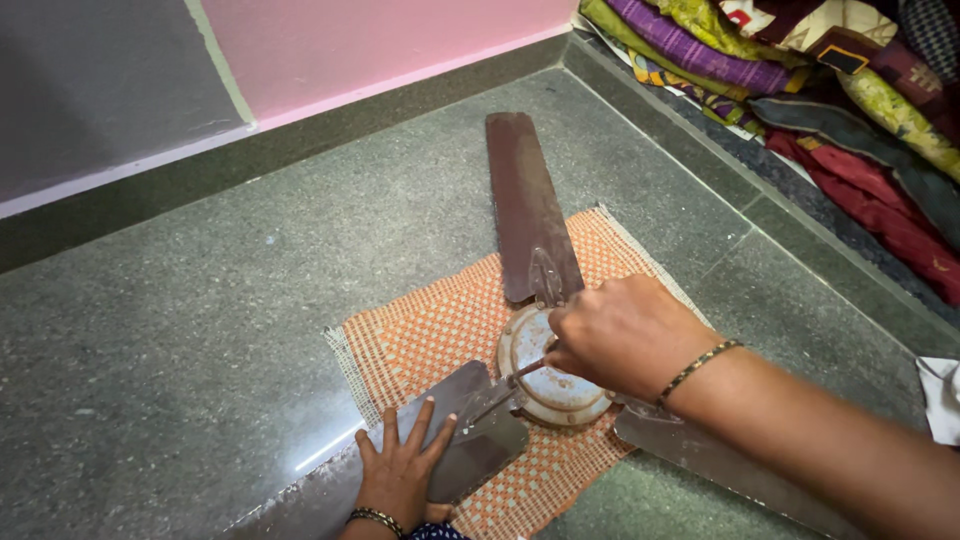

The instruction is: The person sits on the floor with a ceiling fan lying on a mat and uses a screwdriver to loosen and tighten the screws that attach the fan blades to the motor hub, working on each blade in turn and steadying the blades with the other hand.

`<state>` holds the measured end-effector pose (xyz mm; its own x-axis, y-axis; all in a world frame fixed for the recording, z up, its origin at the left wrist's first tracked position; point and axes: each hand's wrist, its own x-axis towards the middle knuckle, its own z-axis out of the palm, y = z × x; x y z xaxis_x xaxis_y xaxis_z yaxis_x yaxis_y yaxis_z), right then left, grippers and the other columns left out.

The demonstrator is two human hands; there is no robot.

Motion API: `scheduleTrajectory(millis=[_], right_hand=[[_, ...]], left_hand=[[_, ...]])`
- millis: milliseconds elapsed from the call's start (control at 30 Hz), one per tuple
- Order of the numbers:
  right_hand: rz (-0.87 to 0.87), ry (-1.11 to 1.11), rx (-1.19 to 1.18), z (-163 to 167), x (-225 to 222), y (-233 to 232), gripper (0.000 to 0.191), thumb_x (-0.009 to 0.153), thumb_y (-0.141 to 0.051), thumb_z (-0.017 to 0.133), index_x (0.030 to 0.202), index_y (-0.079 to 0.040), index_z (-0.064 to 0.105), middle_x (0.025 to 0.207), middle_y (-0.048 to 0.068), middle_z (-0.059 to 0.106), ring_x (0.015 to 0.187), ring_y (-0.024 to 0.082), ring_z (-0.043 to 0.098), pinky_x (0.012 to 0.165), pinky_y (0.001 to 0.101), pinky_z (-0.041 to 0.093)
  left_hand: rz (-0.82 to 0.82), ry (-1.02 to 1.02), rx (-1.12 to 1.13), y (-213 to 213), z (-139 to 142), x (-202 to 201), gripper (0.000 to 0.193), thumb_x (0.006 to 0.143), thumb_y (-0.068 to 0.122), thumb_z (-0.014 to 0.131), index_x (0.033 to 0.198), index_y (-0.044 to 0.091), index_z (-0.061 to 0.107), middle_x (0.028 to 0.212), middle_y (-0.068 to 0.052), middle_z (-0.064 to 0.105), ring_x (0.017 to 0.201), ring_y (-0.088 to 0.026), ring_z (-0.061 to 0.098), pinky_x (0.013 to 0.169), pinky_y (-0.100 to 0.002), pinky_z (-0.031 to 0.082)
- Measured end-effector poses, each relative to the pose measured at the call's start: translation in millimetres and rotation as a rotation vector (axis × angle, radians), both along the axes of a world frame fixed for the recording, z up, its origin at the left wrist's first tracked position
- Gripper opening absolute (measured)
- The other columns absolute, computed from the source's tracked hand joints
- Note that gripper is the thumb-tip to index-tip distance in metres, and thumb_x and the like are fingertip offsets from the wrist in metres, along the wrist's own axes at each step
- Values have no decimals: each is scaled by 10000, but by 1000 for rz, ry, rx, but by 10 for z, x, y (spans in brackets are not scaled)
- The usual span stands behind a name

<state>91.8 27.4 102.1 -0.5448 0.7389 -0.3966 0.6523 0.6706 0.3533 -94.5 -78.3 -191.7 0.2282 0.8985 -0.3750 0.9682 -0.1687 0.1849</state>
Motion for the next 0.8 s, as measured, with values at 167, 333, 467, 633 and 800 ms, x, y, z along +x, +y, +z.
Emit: scheduleTrajectory(millis=[167, 333, 467, 633, 800], right_hand=[[16, -3, -18, 71, 17, -29, 417, 868, -412, 697, 1157, -127, 600, 896, 134, 719, 845, 330, 727, 691, 456, 578], [160, 147, -18, 126, 35, -41, 349, 725, -51, 656, 1068, -91, 609, 1023, 131, 641, 881, 354, 708, 640, 452, 574], [284, 195, 82, 96, 54, -17, 257, 739, -60, 647, 996, -77, 642, 955, 92, 670, 834, 301, 713, 619, 418, 583], [326, 102, 228, 29, 109, 29, 165, 777, -107, 646, 939, -73, 659, 902, 116, 694, 812, 274, 722, 622, 390, 594], [184, -32, 115, 47, 124, 7, 136, 913, -190, 610, 959, -63, 624, 871, 124, 700, 810, 281, 726, 647, 403, 592]], left_hand=[[-2, -8, 28, -13, -10, 20, 1317, 573, 653, 935, 1591, 361, 153, 1674, -44, 36, 1477, -491, 110, 1024, -813, 253], [-1, -6, 8, -12, -16, 18, 1309, 585, 659, 934, 1587, 362, 145, 1669, -44, 22, 1479, -494, 96, 1029, -813, 246], [3, -12, -1, -6, -7, 13, 1316, 584, 656, 936, 1592, 365, 142, 1674, -41, 15, 1481, -494, 95, 1028, -817, 241], [-4, -4, 0, 12, 7, 16, 1312, 585, 662, 932, 1593, 366, 146, 1675, -44, 17, 1483, -496, 103, 1028, -814, 245], [-3, -4, -22, 18, 20, 10, 1318, 590, 663, 932, 1595, 364, 133, 1676, -51, 6, 1484, -498, 93, 1029, -809, 240]])
